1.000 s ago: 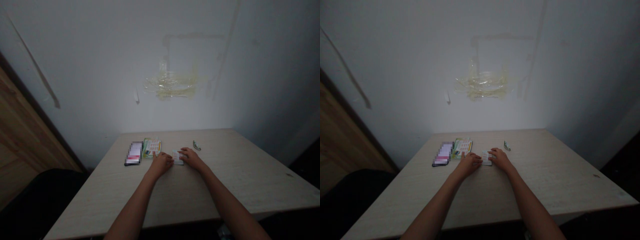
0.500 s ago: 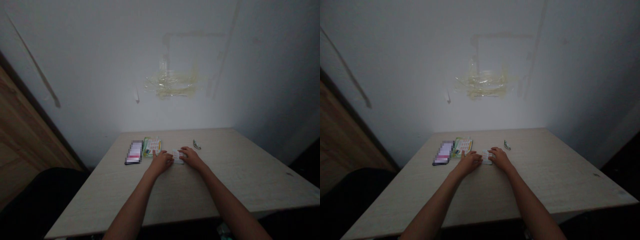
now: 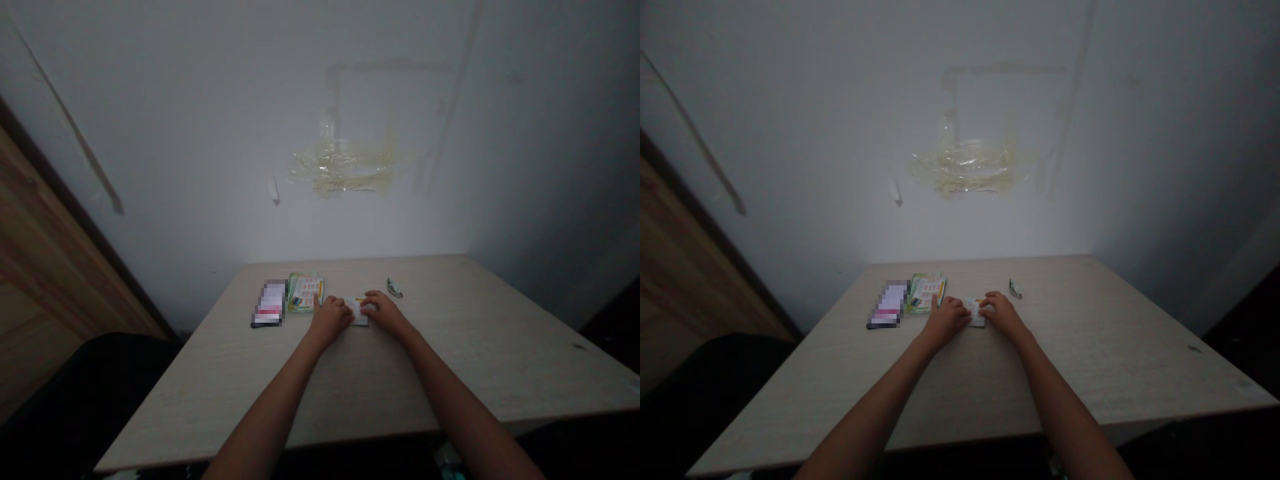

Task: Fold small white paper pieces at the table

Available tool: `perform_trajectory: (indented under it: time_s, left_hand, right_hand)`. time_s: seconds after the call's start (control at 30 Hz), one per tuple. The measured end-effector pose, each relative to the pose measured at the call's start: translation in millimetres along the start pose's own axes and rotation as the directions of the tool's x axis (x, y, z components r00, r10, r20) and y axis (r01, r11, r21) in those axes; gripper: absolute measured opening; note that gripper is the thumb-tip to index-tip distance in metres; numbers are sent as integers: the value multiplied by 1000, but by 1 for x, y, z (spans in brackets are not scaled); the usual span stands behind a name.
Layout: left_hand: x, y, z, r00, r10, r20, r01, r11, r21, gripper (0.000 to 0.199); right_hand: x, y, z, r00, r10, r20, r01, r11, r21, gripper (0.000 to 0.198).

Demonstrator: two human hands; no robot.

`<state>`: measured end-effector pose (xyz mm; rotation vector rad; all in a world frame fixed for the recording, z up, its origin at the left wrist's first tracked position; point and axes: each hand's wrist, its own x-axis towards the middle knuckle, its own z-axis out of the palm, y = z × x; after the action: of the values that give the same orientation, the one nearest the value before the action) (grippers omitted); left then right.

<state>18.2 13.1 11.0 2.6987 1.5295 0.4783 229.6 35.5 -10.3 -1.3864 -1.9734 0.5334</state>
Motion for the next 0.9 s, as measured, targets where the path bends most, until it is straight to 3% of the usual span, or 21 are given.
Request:
perform_trajectory:
  time_s: [0.13, 0.27, 0.53, 0.77, 0.9]
  left_hand:
    - [4, 0, 4, 999, 2, -45, -3, 1000, -31, 18]
    - [6, -3, 8, 1000, -9, -17, 8, 999, -49, 20]
    - [8, -2, 8, 1000, 0, 23, 1, 999, -37, 30]
    - [3, -2, 5, 999, 26, 46, -24, 999, -30, 35]
    - [3, -1, 4, 998, 20, 54, -18, 1000, -25, 35]
  right_hand:
    - [1, 2, -3, 1000, 1, -22, 0, 999, 47, 18]
    - [1, 3, -3, 998, 13, -54, -10, 998, 56, 12]
    - [-1, 0, -11, 996, 72, 52, -78, 987, 141, 18]
    - [-4, 2, -13, 987, 144, 71, -155, 970, 187, 28]
    - [-4, 5, -13, 992, 117, 55, -124, 981, 152, 26]
